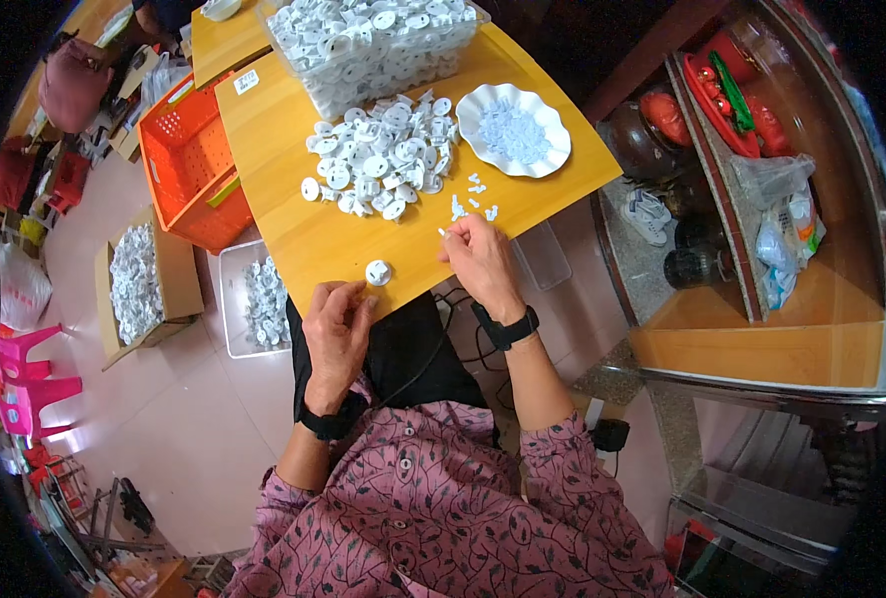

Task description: Assembling small white plastic components by pressing pieces together at a table.

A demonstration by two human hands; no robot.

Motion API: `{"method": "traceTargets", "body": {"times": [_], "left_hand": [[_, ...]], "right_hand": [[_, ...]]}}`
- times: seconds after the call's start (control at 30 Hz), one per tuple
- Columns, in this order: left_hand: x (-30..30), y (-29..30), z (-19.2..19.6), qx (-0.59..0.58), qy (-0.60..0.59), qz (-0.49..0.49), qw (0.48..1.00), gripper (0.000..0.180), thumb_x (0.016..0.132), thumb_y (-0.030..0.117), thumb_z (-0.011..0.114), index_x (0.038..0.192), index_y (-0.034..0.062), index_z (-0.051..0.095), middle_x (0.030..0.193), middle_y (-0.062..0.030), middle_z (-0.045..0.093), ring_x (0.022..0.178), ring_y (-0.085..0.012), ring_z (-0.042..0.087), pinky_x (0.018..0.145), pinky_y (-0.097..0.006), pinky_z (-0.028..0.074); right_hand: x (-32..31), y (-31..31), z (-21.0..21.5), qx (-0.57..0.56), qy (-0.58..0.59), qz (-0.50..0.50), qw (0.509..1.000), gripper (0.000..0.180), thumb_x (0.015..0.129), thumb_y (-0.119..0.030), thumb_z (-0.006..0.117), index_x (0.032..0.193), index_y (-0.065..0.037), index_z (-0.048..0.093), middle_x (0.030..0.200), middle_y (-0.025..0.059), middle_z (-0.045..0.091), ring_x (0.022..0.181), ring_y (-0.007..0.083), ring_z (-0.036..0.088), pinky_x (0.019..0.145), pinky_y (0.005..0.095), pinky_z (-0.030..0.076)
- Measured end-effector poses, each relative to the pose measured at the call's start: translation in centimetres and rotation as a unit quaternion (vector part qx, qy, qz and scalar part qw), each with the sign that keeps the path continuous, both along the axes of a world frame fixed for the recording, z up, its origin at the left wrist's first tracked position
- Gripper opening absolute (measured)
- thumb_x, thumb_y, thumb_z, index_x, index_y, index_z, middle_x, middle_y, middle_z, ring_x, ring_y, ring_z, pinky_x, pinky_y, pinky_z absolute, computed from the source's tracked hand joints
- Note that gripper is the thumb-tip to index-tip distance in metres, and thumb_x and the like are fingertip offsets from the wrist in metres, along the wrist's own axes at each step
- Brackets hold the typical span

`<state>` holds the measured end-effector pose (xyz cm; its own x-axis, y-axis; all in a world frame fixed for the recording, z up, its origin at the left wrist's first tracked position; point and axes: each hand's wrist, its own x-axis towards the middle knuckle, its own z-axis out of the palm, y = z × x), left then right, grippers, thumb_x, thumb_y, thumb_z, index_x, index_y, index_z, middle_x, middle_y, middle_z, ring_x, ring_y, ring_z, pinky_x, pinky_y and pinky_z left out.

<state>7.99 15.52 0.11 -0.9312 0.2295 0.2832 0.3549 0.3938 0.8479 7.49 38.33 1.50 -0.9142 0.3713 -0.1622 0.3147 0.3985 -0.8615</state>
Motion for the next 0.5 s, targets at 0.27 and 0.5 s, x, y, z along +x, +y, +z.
{"method": "traceTargets", "body": {"times": [0.27, 0.5], "left_hand": [[-1.6, 1.3, 0.4, -0.071, 0.021, -0.005, 0.997, 0.038, 0.082, 0.008, 0.075, 0.118, 0.0028, 0.063, 0.101, -0.0152, 0.059, 0.086, -0.0309, 0.063, 0.071, -0.040, 0.052], [-2.1, 1.8, -0.1, -0.127, 0.069, -0.007, 0.989, 0.037, 0.084, 0.013, 0.075, 0.118, 0.0022, 0.064, 0.101, -0.0155, 0.060, 0.078, -0.0293, 0.063, 0.069, -0.038, 0.052]], "right_hand": [[0.9, -1.2, -1.5, -0.120, 0.146, -0.074, 0.979, 0.009, 0.098, -0.007, 0.056, 0.098, 0.002, 0.057, 0.093, 0.0102, 0.068, 0.081, 0.0171, 0.071, 0.064, 0.0270, 0.056], [3.9, -1.8, -0.6, -0.124, 0.116, -0.073, 0.983, 0.010, 0.099, -0.008, 0.056, 0.100, 0.001, 0.056, 0.095, 0.0083, 0.067, 0.081, 0.0149, 0.070, 0.064, 0.0250, 0.055]]}}
